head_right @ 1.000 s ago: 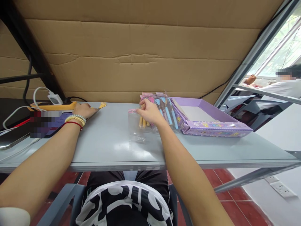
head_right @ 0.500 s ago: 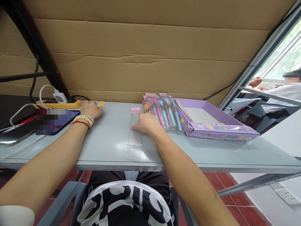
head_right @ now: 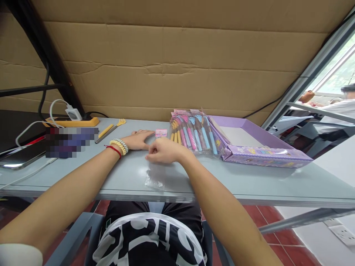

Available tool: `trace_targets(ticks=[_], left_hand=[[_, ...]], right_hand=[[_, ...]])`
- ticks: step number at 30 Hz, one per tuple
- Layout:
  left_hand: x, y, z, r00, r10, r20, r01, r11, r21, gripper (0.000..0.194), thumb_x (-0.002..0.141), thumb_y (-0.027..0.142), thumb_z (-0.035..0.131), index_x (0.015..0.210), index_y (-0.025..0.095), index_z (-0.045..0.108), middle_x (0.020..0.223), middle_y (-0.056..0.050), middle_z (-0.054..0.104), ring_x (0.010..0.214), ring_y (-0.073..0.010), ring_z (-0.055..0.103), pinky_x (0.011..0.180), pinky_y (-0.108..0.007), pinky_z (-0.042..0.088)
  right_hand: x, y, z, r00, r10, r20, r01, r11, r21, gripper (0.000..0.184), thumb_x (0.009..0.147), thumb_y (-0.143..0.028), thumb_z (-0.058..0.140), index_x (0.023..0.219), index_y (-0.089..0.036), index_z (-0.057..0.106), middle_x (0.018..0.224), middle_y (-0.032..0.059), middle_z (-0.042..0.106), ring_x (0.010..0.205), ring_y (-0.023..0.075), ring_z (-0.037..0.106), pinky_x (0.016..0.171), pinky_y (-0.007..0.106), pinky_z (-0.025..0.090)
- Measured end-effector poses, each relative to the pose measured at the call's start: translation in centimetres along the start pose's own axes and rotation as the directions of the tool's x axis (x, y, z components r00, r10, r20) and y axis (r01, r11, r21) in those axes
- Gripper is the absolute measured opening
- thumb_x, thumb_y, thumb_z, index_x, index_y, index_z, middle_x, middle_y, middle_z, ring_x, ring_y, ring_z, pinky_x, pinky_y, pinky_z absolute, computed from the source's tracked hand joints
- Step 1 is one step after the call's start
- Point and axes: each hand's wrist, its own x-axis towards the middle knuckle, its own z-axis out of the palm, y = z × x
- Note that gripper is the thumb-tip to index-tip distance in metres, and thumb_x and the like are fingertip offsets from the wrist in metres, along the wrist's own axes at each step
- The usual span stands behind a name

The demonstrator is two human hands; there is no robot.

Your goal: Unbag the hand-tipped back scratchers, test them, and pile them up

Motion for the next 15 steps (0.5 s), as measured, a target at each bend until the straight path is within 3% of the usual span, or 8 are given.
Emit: trace_targets(ticks=[2,4,9,13,15], left_hand=[[-0.4,0.2,-0.5,0.997,0.073,0.039,-0.071,0.996,-0.047,0.093,0.065,0.067,0.058,0.145,0.026,0.034,0.146,-0.01,0.042,0.134,-0.0324,0.033,0.108,-0.047,0.024],[-0.6,0.5,-0.8,0.99,0.136,0.037,-0.131,0.984,-0.12,0.091,0.06,0.063,0.066,0.14,0.028,0.041,0.14,-0.008,0.049,0.13,-0.0325,0.039,0.107,-0.047,0.026],[-0.6,0.7,-0.7,0.976,0.218,-0.006,-0.21,0.932,-0.294,0.087,0.054,0.047,0.078,0.132,0.025,0.049,0.131,-0.008,0.057,0.121,-0.0315,0.048,0.102,-0.042,0.034],[-0.5,0.5,-0.5,0.963,0.267,-0.042,-0.26,0.873,-0.412,0.097,0.051,0.038,0.081,0.138,0.023,0.04,0.126,-0.009,0.057,0.117,-0.0296,0.051,0.098,-0.04,0.039],[-0.6,0.6,-0.5,0.958,0.279,-0.069,-0.28,0.851,-0.444,0.105,0.051,0.033,0.081,0.143,0.023,0.031,0.124,-0.01,0.056,0.117,-0.0293,0.051,0.098,-0.04,0.04]], right_hand=[[0.2,0.8,0.1,0.977,0.016,-0.211,-0.034,0.996,-0.083,0.017,0.076,-0.022,0.052,0.078,-0.017,0.068,0.069,0.0019,0.062,0.063,0.0121,0.051,0.06,0.025,0.035],[0.4,1.9,0.2,0.935,0.049,-0.351,-0.118,0.977,-0.18,0.022,0.073,-0.018,0.052,0.089,-0.017,0.069,0.083,0.0057,0.065,0.075,0.0163,0.055,0.066,0.027,0.037],[0.9,3.7,0.8,0.951,0.125,-0.282,-0.212,0.929,-0.305,0.036,0.075,-0.021,0.055,0.109,-0.016,0.065,0.105,0.0154,0.064,0.099,0.0277,0.056,0.076,0.033,0.041],[1.3,3.9,0.9,0.916,0.082,-0.393,-0.209,0.933,-0.293,0.039,0.078,-0.017,0.049,0.115,-0.012,0.061,0.11,0.0151,0.063,0.107,0.0268,0.055,0.085,0.033,0.041],[1.3,4.0,0.7,0.899,0.101,-0.425,-0.236,0.931,-0.279,0.042,0.077,-0.015,0.05,0.118,-0.011,0.058,0.11,0.0148,0.064,0.103,0.0258,0.056,0.083,0.032,0.041]])
